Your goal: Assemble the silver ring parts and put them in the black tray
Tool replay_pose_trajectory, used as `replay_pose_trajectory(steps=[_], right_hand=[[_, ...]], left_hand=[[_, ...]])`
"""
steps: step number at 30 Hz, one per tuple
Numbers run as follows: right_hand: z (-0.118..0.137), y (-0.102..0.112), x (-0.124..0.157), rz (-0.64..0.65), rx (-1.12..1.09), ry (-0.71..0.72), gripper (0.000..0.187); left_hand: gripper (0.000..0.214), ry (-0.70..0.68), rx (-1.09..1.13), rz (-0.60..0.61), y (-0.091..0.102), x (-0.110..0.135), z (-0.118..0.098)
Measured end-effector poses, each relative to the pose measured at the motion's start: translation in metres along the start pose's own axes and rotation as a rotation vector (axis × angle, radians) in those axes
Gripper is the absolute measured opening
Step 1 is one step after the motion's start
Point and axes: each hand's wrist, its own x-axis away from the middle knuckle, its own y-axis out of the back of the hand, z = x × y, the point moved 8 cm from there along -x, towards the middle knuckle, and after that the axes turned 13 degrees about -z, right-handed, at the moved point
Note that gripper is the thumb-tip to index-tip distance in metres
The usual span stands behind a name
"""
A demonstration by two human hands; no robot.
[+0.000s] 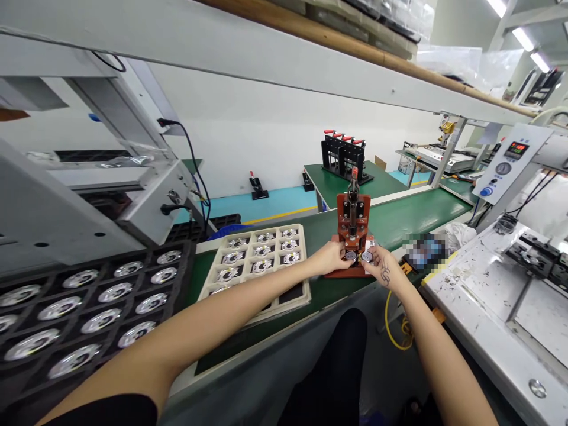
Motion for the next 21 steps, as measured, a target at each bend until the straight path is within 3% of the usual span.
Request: replay_pose_trajectory(steps=[3, 8, 12, 16, 18, 21], right_hand=[[-0.001, -0.016, -0.009, 0.091, 0.019, 0.041, 0.033], [0.011, -0.039, -0.03, 0.213, 0.054, 0.14, 0.028], [0.02, -0.046, -0.032, 0.254, 0.062, 0.18, 0.029], [0.023, -0.019, -0.031, 0.17, 0.084, 0.168, 0.027], [0.03, 0.008, -0.047, 0.083, 0.085, 0.154, 0.043], [0.062, 0.054, -0.099, -0.146, 0.056, 0.142, 0.074]], left_hand=[[0.026, 0.035, 0.018, 0.002, 0.023, 0.016, 0.002], [0.038, 0.101, 0.026, -0.015, 0.082, 0.051, 0.008], [0.037, 0.124, 0.046, -0.086, 0.118, 0.071, 0.01], [0.034, 0.135, 0.054, -0.161, 0.14, 0.093, 0.015], [0.035, 0.108, 0.041, -0.2, 0.151, 0.105, 0.013], [0.035, -0.005, 0.017, -0.27, 0.161, 0.117, -0.005]])
